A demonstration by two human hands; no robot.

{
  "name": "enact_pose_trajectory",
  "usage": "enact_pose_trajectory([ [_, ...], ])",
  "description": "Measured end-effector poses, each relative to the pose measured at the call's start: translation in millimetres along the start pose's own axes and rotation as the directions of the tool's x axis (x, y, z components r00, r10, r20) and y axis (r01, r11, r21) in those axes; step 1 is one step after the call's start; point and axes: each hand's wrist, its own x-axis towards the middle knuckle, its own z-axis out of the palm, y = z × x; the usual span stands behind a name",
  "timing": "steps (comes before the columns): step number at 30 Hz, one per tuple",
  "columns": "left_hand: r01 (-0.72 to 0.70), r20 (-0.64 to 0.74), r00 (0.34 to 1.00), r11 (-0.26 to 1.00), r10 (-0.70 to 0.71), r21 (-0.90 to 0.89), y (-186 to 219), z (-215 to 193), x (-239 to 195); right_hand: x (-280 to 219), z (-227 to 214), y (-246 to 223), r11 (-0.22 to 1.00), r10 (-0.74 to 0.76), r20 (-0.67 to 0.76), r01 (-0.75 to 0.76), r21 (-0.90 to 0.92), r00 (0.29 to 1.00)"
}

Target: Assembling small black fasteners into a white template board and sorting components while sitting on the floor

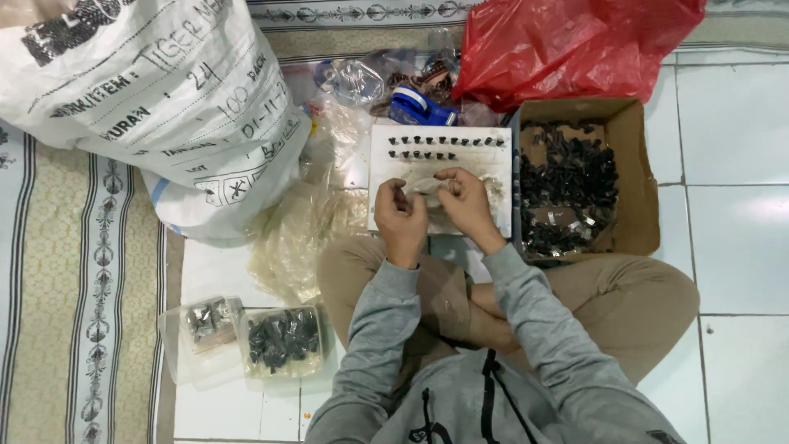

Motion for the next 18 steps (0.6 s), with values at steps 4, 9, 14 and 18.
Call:
enact_pose_trajectory([
  [4, -0.022, 0.042, 0.999, 0.999, 0.023, -0.035, -5.0, 3.4, -8.5, 0.0, -2.6, 14.5, 0.997, 0.026, 0.046, -0.03, 0.076, 0.999],
  [9, -0.196, 0.024, 0.981, 0.976, 0.194, 0.097, 3.5, 2.0, -2.7, -2.1, -3.0, 37.7, 0.969, 0.114, 0.169, -0.147, 0.199, 0.979],
  [14, -0.066, 0.129, 0.99, 0.997, 0.059, 0.05, -12.7, 6.8, -4.8, 13.1, -21.9, 40.5, 0.984, 0.108, 0.051, -0.114, 0.137, 0.993],
  [18, -0.023, 0.079, 0.997, 0.999, 0.021, 0.027, -10.7, 6.3, -4.2, 20.9, -34.4, 7.4, 0.882, -0.258, -0.086, 0.198, -0.427, 0.962],
])
